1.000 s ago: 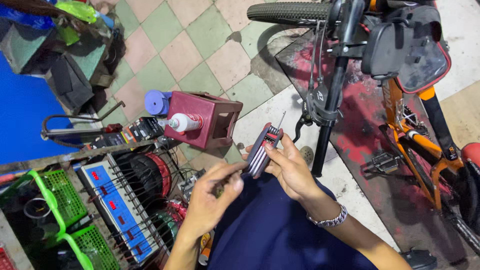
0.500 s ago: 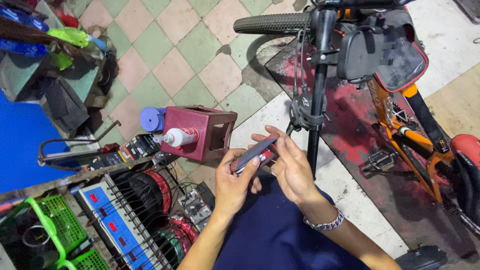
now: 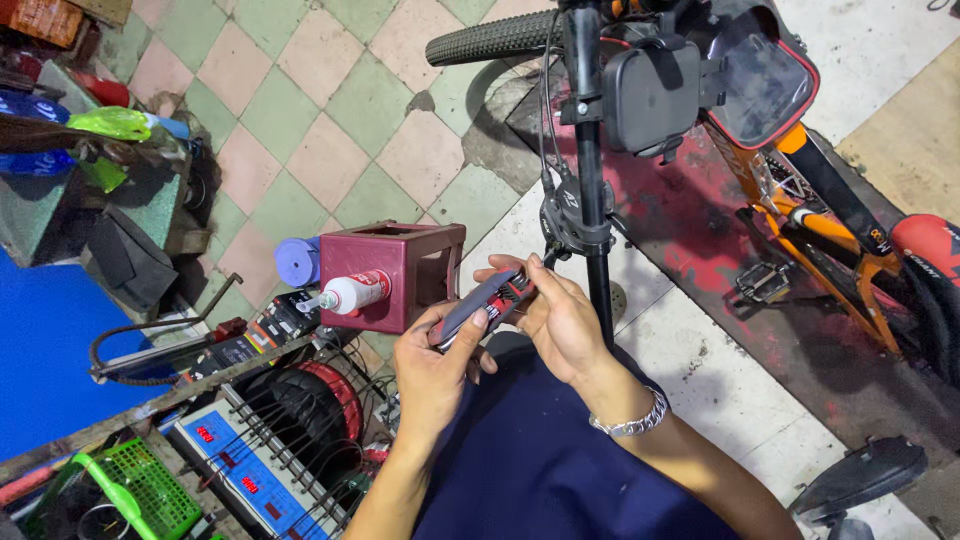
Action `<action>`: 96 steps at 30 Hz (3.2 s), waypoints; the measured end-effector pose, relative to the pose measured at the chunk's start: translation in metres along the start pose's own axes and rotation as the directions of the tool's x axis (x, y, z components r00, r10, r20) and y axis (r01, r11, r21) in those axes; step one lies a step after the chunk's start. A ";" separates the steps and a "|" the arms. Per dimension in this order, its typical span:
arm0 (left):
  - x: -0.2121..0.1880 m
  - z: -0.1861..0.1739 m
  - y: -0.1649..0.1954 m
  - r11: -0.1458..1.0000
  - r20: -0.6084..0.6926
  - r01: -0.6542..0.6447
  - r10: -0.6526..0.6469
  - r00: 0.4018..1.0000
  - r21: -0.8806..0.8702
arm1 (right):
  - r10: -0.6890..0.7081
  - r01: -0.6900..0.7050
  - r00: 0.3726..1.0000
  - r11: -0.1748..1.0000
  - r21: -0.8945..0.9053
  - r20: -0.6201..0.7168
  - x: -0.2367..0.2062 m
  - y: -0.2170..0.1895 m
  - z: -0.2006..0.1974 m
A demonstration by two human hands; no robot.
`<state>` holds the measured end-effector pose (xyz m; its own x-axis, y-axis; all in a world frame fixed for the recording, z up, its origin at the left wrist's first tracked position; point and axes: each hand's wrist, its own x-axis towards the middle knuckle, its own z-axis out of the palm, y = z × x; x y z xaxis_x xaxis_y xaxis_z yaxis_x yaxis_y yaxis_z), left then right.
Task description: The person adjusts the front brake caliper and handlebar components of a bicycle using a multi-tool hex key set and applying fluid from a syringe. They manipulate the tool to tighten screws on the brake assembly and handle a bottle of fluid.
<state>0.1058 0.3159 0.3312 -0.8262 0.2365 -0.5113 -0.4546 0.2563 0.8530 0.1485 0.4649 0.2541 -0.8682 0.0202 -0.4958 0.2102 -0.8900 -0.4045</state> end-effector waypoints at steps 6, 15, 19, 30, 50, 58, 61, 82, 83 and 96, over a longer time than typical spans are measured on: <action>0.004 -0.001 0.004 1.000 0.015 0.017 -0.017 1.000 0.003 | -0.024 0.024 1.000 1.000 0.008 0.004 0.001 0.000 0.002; 0.018 -0.013 0.019 0.969 0.154 0.195 -0.172 0.973 -0.151 | 0.002 0.001 0.997 0.999 0.043 -0.075 0.002 -0.001 0.012; 0.019 -0.017 0.033 0.974 0.232 0.201 -0.172 0.957 -0.109 | 0.015 -0.005 0.996 0.994 0.105 -0.093 0.004 -0.001 0.014; 0.016 -0.017 0.071 0.062 0.658 -0.772 0.483 0.578 0.633 | -0.003 0.002 1.000 0.974 0.227 0.007 -0.003 -0.003 0.016; -0.003 -0.012 0.099 0.344 0.509 -0.736 0.552 0.661 0.583 | -0.067 0.005 0.983 0.943 0.334 0.173 -0.005 -0.002 0.016; 0.007 -0.023 0.102 -0.202 0.823 -0.876 0.483 0.300 0.438 | -0.036 0.009 0.989 0.982 0.188 0.142 -0.009 -0.007 0.020; 0.008 -0.022 0.104 -0.250 0.846 -0.879 0.467 0.258 0.406 | -0.040 0.005 0.987 0.975 0.222 0.154 -0.008 -0.008 0.020; 0.002 0.033 0.070 0.722 -0.063 -0.091 0.183 0.981 0.686 | -0.710 0.143 0.684 0.352 -0.925 -0.164 -0.043 -0.008 -0.036; 0.002 0.034 0.068 0.728 -0.061 -0.110 0.204 0.977 0.677 | -0.602 0.017 0.768 0.360 -0.933 -0.219 -0.035 -0.014 -0.043; -0.006 0.042 0.063 0.715 -0.108 -0.251 0.416 0.903 0.653 | -0.422 0.123 0.879 0.651 -0.749 -0.223 -0.031 -0.022 -0.045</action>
<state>0.0958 0.3701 0.3836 -0.9711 0.2190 -0.0954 0.1000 0.7354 0.6702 0.1909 0.5042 0.2438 -0.7514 0.4952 -0.4361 0.3666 -0.2362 -0.8999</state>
